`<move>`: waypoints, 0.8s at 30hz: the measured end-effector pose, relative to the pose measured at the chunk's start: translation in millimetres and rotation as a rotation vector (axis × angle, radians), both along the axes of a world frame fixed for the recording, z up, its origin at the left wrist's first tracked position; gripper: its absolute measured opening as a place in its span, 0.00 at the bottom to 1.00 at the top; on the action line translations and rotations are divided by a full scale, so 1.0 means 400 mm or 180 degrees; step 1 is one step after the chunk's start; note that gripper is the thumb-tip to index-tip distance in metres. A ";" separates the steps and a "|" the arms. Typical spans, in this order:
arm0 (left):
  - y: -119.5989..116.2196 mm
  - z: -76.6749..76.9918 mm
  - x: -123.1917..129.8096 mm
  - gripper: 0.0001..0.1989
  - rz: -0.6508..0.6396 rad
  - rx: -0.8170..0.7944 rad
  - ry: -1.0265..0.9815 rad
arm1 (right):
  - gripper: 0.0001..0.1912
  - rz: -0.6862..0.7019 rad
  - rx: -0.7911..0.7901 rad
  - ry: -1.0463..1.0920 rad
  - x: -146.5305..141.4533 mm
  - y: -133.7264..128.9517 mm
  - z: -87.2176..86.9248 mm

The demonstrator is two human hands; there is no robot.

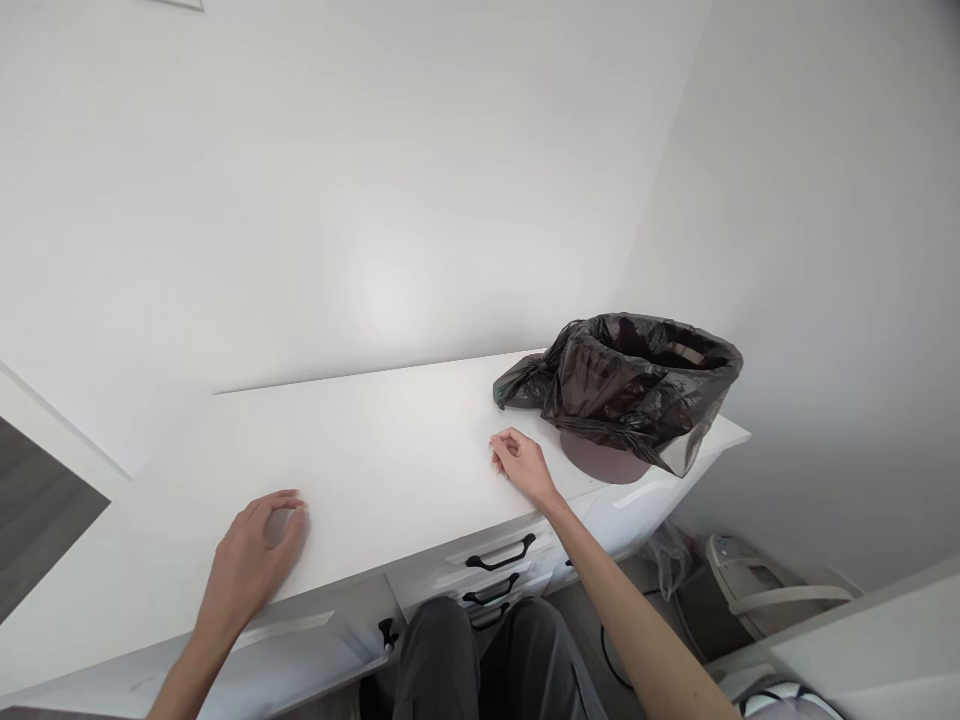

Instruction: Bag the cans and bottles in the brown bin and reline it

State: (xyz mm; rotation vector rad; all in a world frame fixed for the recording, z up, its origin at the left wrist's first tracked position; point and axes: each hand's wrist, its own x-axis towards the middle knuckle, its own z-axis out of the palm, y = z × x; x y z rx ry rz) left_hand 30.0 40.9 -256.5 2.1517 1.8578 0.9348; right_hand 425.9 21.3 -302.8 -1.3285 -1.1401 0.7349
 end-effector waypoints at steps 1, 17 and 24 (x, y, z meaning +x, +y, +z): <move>0.000 0.001 0.000 0.16 0.0009 -0.0005 -0.0002 | 0.20 0.0003 0.0006 0.0003 0.000 0.000 0.001; -0.002 0.007 -0.001 0.18 0.0056 -0.0020 -0.0025 | 0.20 -0.0036 0.0042 0.0031 0.002 0.002 -0.007; -0.004 0.001 -0.004 0.18 0.0071 0.0009 -0.0054 | 0.20 -0.0016 0.0025 -0.0008 0.001 -0.002 -0.009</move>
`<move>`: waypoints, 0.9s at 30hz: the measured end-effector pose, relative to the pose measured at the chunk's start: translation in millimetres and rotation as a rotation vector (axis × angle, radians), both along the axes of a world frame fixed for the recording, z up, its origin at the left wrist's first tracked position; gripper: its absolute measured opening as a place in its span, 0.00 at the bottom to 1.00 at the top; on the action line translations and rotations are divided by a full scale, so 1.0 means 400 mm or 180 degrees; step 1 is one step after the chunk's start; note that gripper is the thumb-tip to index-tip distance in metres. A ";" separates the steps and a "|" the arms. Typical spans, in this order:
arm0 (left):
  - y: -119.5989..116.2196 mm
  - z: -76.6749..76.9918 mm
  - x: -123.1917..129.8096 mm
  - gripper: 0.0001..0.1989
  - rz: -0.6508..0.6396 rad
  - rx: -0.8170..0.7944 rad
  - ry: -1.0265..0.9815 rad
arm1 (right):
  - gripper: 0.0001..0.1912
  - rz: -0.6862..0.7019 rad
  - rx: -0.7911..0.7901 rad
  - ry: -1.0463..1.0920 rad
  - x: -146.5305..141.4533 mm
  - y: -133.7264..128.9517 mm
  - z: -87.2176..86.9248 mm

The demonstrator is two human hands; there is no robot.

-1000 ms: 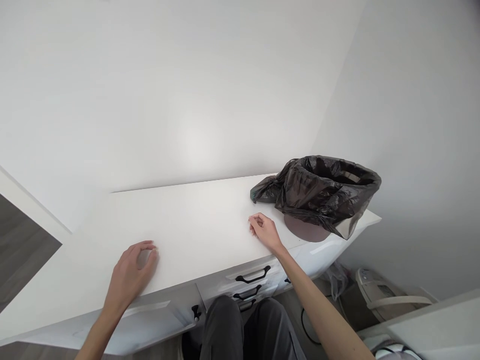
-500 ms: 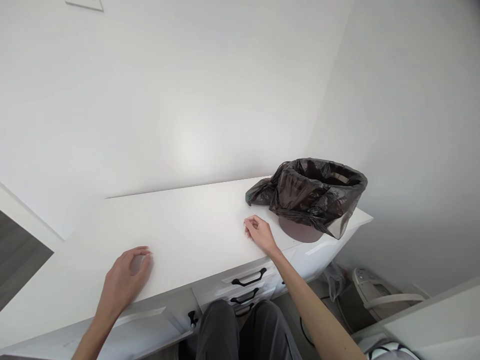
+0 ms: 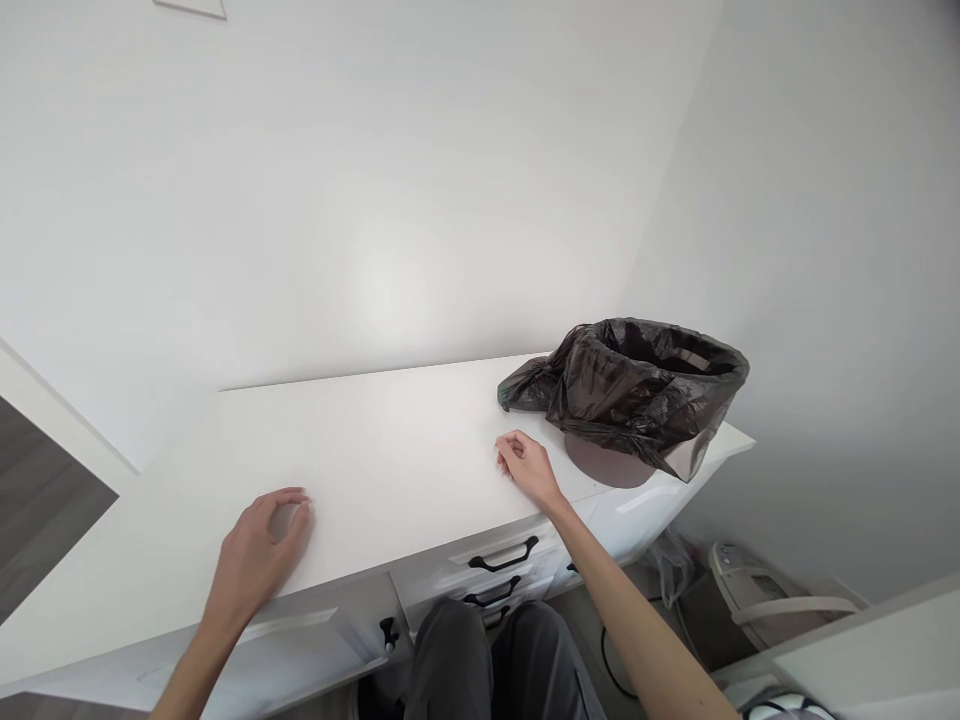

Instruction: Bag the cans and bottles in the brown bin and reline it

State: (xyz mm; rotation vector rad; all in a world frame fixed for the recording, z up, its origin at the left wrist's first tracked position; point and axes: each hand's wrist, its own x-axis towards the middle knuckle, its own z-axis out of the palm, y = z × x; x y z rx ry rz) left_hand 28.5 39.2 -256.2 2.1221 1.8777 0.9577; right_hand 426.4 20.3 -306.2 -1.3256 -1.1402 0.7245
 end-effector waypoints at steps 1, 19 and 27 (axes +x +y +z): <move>0.000 -0.002 -0.001 0.18 0.0001 0.0012 -0.0010 | 0.20 -0.0001 0.0001 -0.0002 0.000 -0.001 0.000; -0.006 -0.001 0.001 0.19 0.0001 -0.0061 -0.0083 | 0.21 -0.0052 -0.0025 0.0000 -0.002 -0.006 0.000; -0.007 0.001 0.003 0.19 0.0005 -0.0092 -0.0052 | 0.20 -0.0035 -0.0020 -0.0021 -0.001 -0.004 -0.006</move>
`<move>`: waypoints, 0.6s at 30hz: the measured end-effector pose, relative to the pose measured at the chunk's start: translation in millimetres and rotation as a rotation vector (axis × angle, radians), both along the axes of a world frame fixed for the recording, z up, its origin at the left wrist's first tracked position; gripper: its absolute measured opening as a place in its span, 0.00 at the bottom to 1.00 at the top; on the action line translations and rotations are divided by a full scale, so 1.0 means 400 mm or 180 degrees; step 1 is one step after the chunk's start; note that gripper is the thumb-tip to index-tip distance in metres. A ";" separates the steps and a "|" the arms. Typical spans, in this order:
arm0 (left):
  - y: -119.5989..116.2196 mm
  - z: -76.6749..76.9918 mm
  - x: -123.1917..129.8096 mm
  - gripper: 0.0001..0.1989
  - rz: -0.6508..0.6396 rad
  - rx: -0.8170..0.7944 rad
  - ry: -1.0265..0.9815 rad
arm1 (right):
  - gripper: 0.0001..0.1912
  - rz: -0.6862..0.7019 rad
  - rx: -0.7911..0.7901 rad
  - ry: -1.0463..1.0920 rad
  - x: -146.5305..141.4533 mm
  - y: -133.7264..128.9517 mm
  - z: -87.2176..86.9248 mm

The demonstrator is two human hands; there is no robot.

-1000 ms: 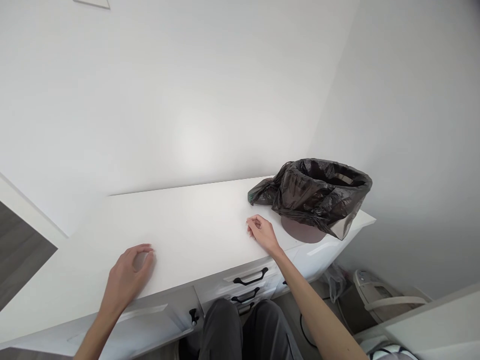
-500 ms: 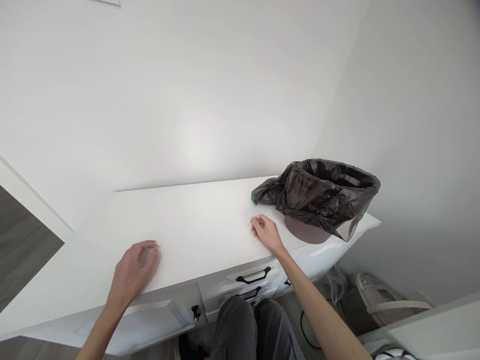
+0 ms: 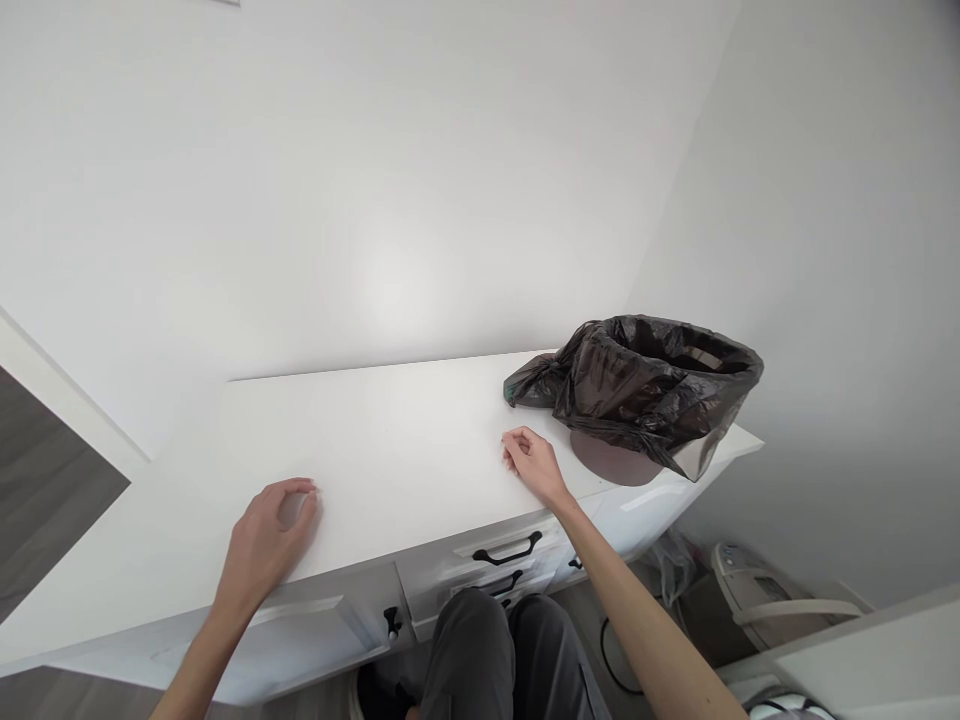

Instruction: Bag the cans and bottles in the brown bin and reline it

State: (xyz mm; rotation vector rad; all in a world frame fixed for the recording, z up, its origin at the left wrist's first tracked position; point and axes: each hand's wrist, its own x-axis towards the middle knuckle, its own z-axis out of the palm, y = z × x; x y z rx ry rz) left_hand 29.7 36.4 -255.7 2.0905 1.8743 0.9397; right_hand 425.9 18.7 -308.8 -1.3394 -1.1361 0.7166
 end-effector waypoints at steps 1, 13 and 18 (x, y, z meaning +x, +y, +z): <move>0.000 0.000 0.000 0.19 0.0001 0.0008 0.0000 | 0.21 0.0002 0.0003 -0.0004 0.000 0.001 -0.001; -0.002 0.004 -0.001 0.18 -0.0050 0.0050 0.0030 | 0.19 0.0017 0.0040 -0.0055 0.001 0.003 -0.002; 0.001 -0.001 -0.003 0.18 -0.0031 -0.0034 0.0016 | 0.19 0.0010 0.0040 -0.0092 0.000 0.001 0.001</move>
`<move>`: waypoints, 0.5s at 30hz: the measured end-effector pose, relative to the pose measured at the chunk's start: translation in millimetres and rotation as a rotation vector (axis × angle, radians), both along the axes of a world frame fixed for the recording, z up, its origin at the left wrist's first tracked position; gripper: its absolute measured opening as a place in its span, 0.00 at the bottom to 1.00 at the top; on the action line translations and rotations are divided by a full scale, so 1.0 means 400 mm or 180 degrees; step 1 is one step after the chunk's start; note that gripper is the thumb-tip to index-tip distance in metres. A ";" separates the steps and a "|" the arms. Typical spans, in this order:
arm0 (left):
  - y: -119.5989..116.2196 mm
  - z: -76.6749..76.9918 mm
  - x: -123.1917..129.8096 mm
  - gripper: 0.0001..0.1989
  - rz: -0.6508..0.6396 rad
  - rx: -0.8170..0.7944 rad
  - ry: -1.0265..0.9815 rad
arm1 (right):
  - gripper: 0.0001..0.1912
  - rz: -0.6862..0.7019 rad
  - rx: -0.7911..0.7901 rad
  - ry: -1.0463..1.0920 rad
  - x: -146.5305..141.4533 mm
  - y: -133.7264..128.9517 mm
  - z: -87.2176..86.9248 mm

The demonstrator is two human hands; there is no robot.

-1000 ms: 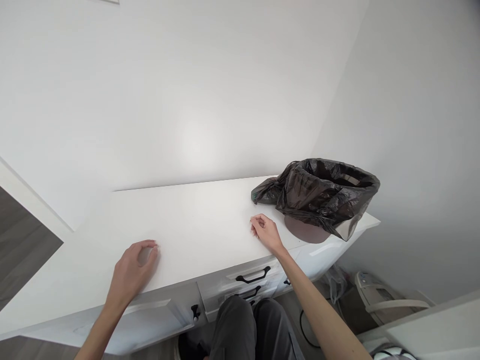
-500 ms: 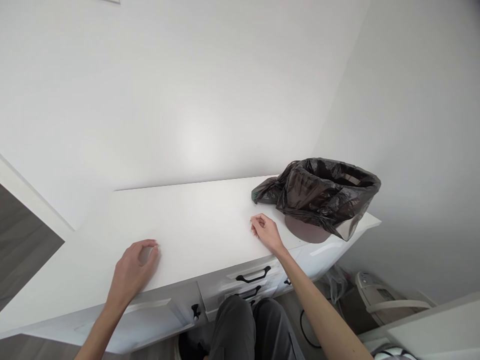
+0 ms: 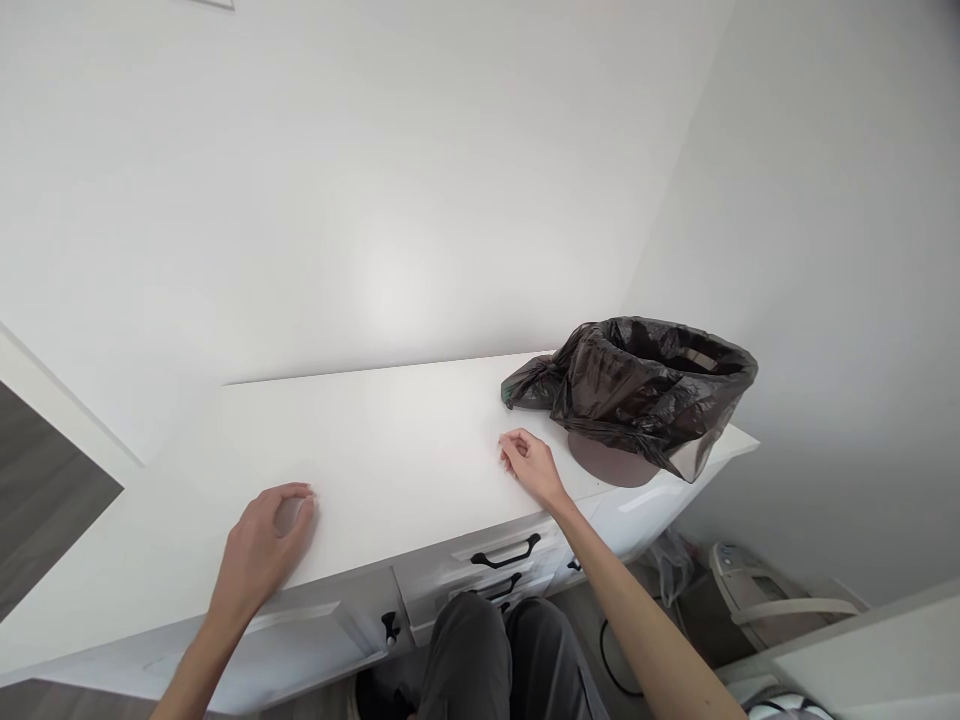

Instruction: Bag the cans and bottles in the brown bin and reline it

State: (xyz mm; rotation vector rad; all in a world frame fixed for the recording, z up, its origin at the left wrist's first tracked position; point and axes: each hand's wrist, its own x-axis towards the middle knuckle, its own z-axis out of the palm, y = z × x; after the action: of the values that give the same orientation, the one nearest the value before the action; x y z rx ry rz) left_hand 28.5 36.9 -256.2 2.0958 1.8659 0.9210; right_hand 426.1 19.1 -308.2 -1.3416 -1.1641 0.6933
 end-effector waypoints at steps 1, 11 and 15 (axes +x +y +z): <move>0.000 0.000 0.000 0.18 0.0007 -0.0005 -0.0010 | 0.19 -0.0007 -0.0002 -0.0015 0.001 0.000 0.000; 0.000 -0.002 -0.004 0.18 -0.0030 -0.0018 -0.0052 | 0.20 -0.0300 0.0293 -0.0592 0.010 0.014 -0.016; 0.005 -0.012 -0.008 0.17 -0.0069 0.0022 -0.0047 | 0.22 -0.0749 0.0466 -0.0897 0.029 0.030 0.013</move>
State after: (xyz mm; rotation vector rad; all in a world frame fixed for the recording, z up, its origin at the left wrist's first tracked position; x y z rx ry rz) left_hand 25.4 38.7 -261.0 2.1031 1.8317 0.9369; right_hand 437.8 31.0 -303.1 -1.4529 -1.2268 0.2497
